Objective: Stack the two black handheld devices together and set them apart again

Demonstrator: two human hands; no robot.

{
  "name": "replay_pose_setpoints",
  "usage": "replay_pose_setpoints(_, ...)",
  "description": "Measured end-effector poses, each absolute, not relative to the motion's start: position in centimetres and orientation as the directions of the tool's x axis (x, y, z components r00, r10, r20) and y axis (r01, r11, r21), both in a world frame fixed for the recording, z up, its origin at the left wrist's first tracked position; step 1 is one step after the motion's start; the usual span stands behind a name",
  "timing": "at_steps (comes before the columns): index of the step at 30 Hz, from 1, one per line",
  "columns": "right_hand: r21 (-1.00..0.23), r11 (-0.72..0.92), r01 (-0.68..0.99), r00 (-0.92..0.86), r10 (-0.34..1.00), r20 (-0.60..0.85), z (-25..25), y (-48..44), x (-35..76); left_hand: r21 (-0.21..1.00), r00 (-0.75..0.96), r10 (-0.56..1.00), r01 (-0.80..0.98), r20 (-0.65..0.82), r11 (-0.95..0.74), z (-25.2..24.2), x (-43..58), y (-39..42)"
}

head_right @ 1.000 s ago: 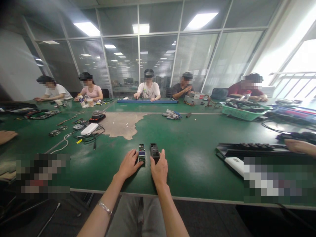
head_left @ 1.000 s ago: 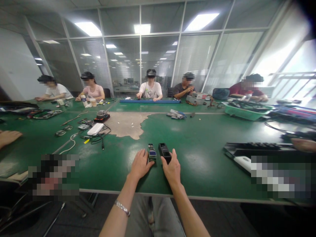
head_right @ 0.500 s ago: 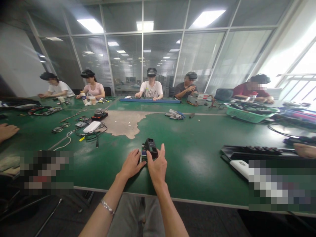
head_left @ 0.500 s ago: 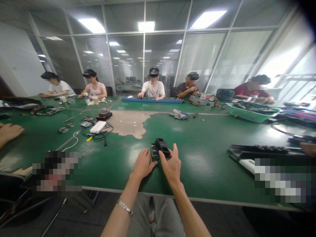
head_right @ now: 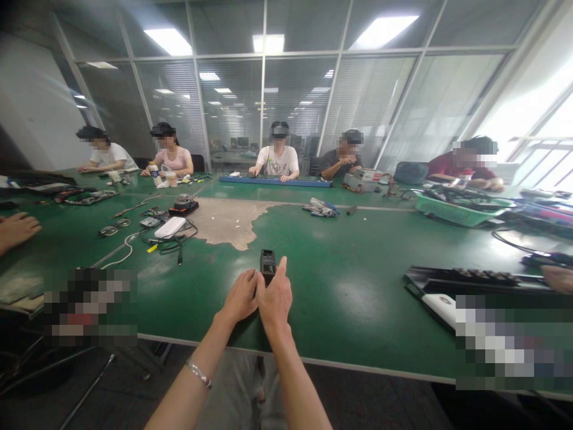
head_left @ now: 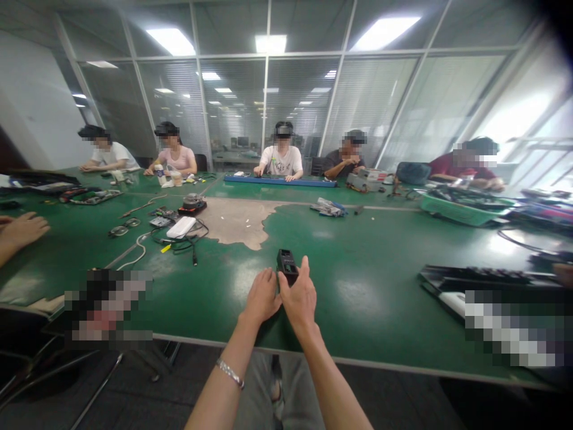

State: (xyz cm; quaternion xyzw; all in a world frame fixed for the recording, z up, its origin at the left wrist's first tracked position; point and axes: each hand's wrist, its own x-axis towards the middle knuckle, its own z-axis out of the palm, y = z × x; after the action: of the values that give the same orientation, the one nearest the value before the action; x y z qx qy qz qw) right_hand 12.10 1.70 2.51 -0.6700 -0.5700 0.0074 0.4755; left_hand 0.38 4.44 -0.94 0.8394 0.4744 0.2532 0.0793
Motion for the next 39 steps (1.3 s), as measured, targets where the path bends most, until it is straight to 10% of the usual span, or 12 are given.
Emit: replay_pose_setpoints(39,-0.809,0.128,0.574,0.393,0.824,0.408,-1.7,0.3,14.6,0.397,0.442,0.800,0.703,0.406,-0.590,-0.6,0.1,4.4)
